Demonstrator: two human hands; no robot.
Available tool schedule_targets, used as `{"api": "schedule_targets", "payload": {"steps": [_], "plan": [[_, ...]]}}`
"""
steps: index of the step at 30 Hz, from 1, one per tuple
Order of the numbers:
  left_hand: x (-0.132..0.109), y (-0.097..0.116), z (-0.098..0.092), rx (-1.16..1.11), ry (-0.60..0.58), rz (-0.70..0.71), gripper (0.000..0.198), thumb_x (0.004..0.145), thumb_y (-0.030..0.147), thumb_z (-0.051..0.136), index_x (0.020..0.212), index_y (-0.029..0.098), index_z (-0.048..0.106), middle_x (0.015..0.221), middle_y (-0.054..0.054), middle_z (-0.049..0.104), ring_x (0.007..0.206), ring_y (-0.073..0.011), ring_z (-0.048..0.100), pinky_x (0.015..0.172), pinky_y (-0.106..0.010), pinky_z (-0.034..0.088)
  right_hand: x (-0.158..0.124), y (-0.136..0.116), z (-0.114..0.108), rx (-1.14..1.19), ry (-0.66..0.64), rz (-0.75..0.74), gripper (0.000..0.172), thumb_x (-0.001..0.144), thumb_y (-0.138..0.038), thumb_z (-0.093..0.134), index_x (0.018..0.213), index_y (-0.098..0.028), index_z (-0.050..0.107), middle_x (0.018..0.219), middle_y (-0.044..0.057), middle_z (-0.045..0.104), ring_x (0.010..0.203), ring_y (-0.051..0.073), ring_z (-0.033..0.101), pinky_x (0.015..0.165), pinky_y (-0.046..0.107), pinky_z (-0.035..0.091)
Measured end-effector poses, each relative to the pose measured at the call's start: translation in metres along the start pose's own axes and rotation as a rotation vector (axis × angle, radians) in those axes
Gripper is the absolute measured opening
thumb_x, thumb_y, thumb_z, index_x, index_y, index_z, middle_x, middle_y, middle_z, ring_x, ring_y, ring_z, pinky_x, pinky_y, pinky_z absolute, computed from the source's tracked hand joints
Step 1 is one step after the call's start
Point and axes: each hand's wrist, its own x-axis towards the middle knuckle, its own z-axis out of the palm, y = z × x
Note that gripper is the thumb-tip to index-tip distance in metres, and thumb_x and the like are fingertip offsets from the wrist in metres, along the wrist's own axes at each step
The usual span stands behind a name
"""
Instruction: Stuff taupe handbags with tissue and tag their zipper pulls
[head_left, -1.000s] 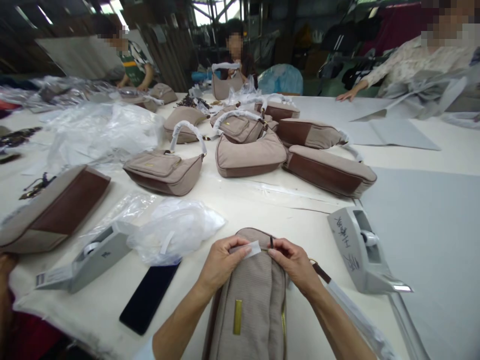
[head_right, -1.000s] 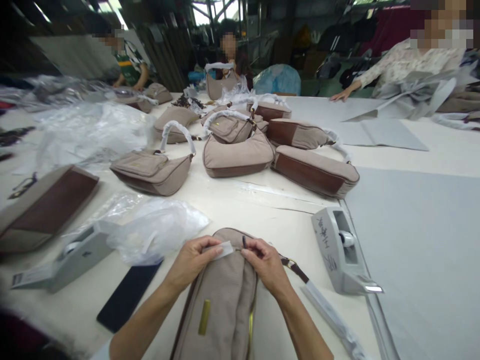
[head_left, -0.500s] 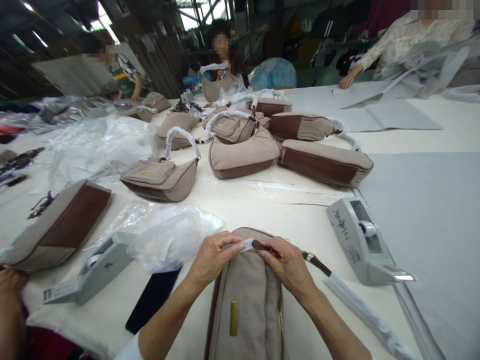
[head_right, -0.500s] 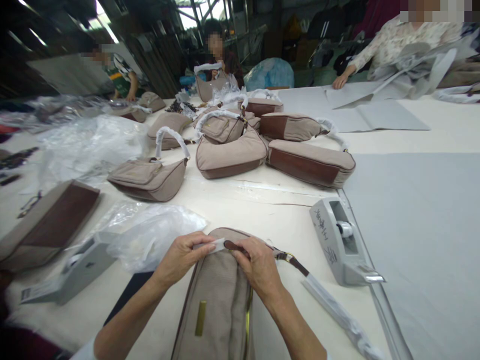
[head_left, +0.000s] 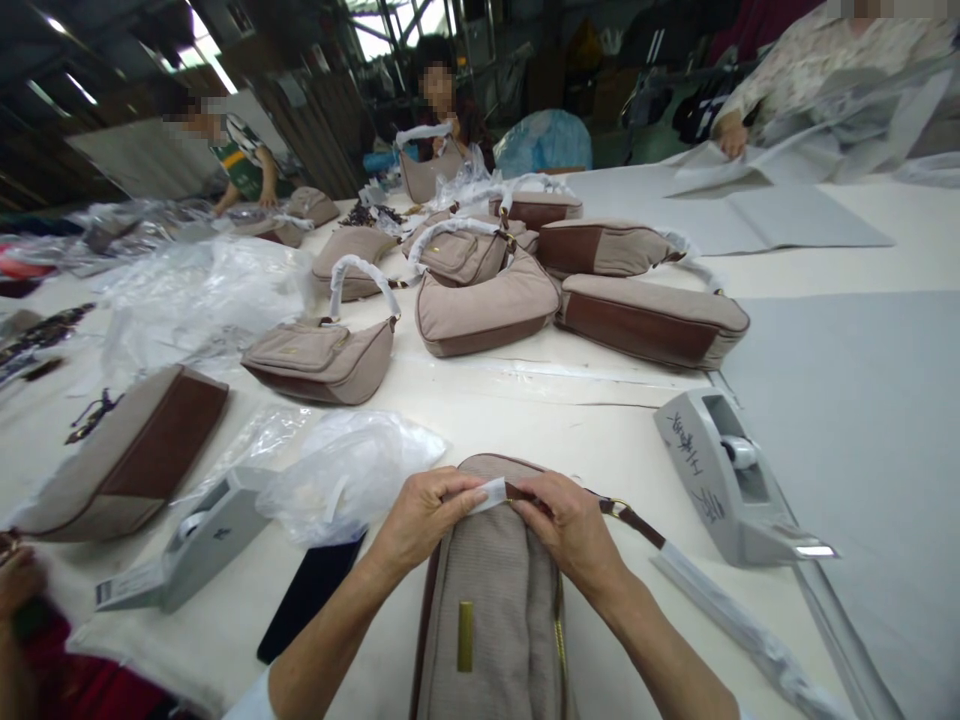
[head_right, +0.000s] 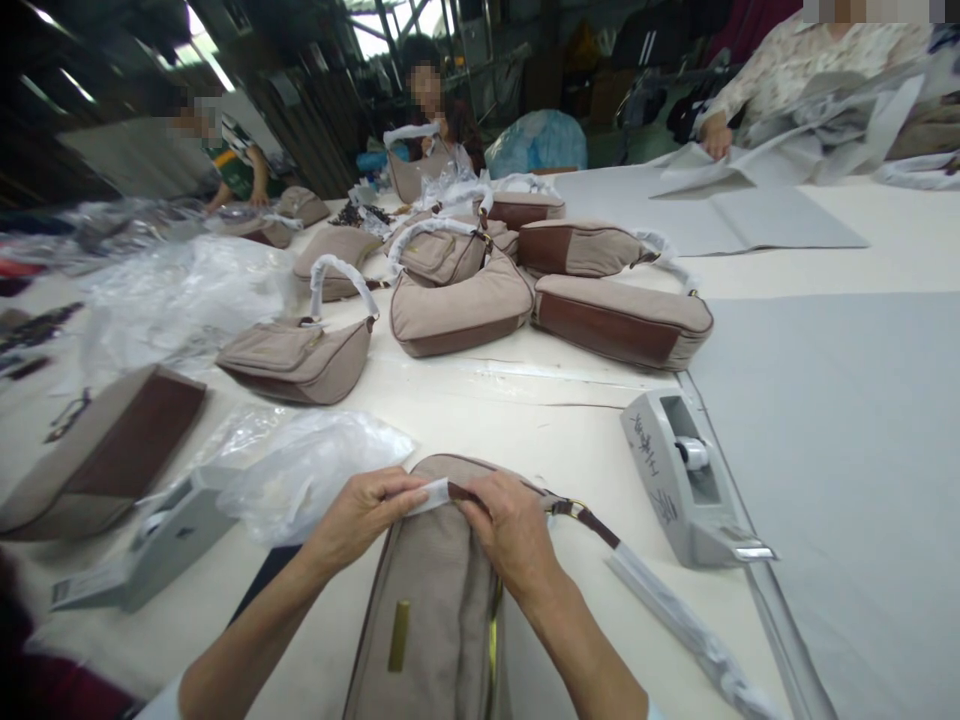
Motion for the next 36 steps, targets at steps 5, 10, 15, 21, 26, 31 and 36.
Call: {"api": "schedule_targets", "payload": {"steps": [5,10,15,21,26,31,36], "plan": [[0.014,0.007,0.01,0.072,-0.019,0.02,0.014,0.077,0.027,0.062,0.083,0.024,0.075,0.081,0.0,0.073,0.076,-0.0182,0.065,0.073,-0.022,0.045,0.001,-0.004,0.005,-0.022,0.002,-0.037,0.012,0.083,-0.013,0.057,0.089,-0.019,0.064,0.082,0.005,0.064,0.079,0.02,0.058,0.073,0.032,0.047],[0.029,0.014,0.017,0.241,-0.016,-0.077,0.018,0.074,0.025,0.06,0.09,0.02,0.068,0.081,0.0,0.07,0.075,-0.0178,0.062,0.07,-0.025,0.043,0.0,-0.005,0.007,0.253,-0.023,0.193,0.04,0.074,-0.015,0.065,0.113,-0.017,0.053,0.076,0.0,0.06,0.058,0.014,0.055,0.056,0.026,0.047],[0.039,0.01,0.015,0.205,-0.069,-0.17,0.019,0.076,0.035,0.055,0.081,0.017,0.062,0.067,0.001,0.062,0.059,-0.0137,0.054,0.056,-0.022,0.038,0.002,-0.006,0.017,0.14,0.087,0.118,0.022,0.078,-0.018,0.062,0.1,-0.018,0.06,0.084,0.004,0.061,0.069,0.017,0.055,0.066,0.03,0.045],[0.038,-0.01,0.004,-0.293,-0.18,-0.282,0.049,0.08,0.052,0.051,0.111,0.014,0.053,0.077,-0.002,0.062,0.068,-0.0156,0.058,0.049,-0.02,0.039,0.002,0.004,0.026,0.372,0.122,0.191,0.017,0.087,-0.022,0.05,0.082,-0.019,0.065,0.086,0.004,0.068,0.083,0.018,0.061,0.076,0.029,0.044],[0.04,-0.022,0.013,-0.287,-0.229,-0.234,0.042,0.072,0.037,0.066,0.105,0.012,0.061,0.081,-0.001,0.06,0.061,-0.0096,0.05,0.054,-0.019,0.036,-0.005,0.008,0.031,0.442,0.148,0.244,0.019,0.086,-0.029,0.052,0.078,-0.018,0.065,0.095,0.007,0.068,0.095,0.02,0.06,0.084,0.03,0.044],[0.046,-0.023,0.025,-0.326,-0.277,-0.17,0.023,0.072,0.032,0.062,0.081,0.011,0.065,0.065,0.002,0.056,0.059,-0.0092,0.046,0.057,-0.02,0.033,-0.006,0.005,0.028,0.301,0.123,0.255,0.022,0.087,-0.032,0.049,0.078,-0.019,0.065,0.1,0.008,0.066,0.098,0.022,0.058,0.086,0.033,0.043],[0.044,-0.028,0.023,-0.325,-0.226,-0.201,0.02,0.071,0.032,0.062,0.069,0.013,0.058,0.056,0.006,0.048,0.053,-0.0079,0.04,0.052,-0.02,0.029,-0.014,-0.004,0.035,0.196,0.168,0.387,0.038,0.083,-0.043,0.052,0.109,-0.016,0.059,0.112,0.011,0.06,0.101,0.026,0.056,0.084,0.04,0.047]]}}
